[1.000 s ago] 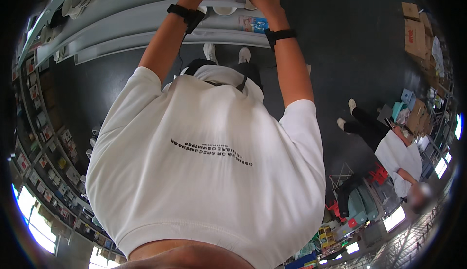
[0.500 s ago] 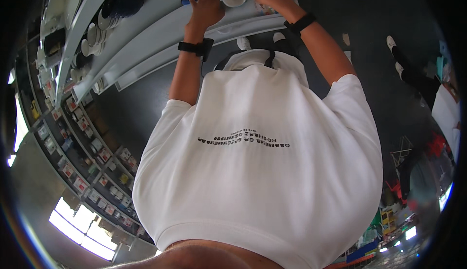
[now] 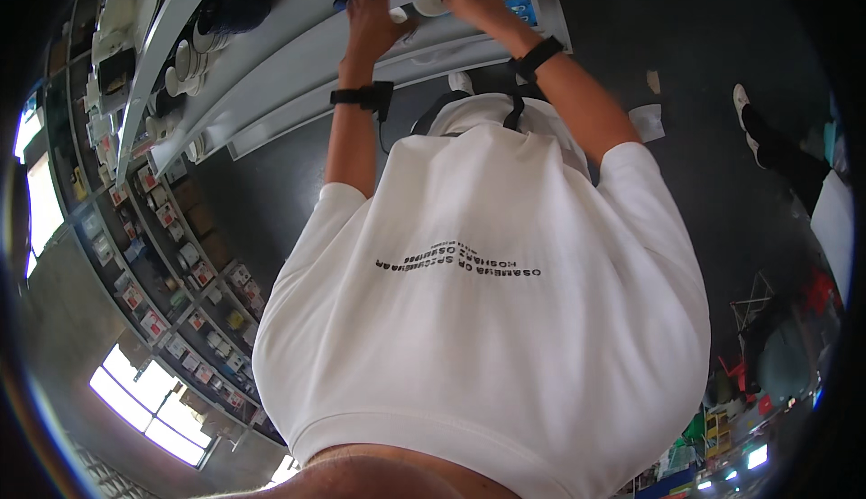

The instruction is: The person wipes ceramic plates, bowls, and a mug with a blue cloth while standing at a storage shelf.

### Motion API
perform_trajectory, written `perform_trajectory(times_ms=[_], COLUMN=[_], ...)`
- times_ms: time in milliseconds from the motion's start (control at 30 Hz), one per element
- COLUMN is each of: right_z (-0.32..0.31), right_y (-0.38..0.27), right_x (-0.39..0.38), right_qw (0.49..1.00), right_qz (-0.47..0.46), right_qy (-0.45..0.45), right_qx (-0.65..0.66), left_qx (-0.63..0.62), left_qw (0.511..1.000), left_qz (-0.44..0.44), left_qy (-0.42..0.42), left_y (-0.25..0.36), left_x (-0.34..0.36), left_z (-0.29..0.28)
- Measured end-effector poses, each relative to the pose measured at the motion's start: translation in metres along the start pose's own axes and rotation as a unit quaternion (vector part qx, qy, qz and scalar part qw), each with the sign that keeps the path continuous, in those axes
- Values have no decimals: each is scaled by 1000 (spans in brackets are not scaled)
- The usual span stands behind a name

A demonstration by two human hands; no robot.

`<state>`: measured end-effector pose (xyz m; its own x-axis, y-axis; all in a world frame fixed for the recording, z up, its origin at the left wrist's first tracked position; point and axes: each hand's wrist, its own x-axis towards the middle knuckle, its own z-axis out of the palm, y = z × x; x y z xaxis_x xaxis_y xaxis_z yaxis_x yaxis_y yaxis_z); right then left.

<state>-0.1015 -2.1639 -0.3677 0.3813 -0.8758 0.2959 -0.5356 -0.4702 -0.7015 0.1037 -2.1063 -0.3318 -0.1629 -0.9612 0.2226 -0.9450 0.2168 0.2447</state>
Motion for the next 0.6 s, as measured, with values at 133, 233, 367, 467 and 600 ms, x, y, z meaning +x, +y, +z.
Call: perform_trajectory(times_ms=[133, 233, 367, 467, 600], right_z=[5, 13, 16, 47, 88], right_y=[-23, -22, -48, -74, -94], right_x=[-16, -8, 12, 13, 15], right_qw=[999, 998, 995, 990, 989], right_qz=[13, -33, -45, -65, -102], right_qy=[-43, -32, -82, -117, -74], right_qx=[-28, -38, -26, 38, 78], left_qx=[-35, -14, -18, -60, 124], left_qw=[995, 995, 986, 953, 933], left_qz=[-4, -87, -158, -278, -318], left_qy=[92, 34, 40, 103, 116], left_y=[7, 15, 27, 32, -7], left_x=[-29, -53, -86, -94, -94], left_z=[-16, -19, -8, -18, -31])
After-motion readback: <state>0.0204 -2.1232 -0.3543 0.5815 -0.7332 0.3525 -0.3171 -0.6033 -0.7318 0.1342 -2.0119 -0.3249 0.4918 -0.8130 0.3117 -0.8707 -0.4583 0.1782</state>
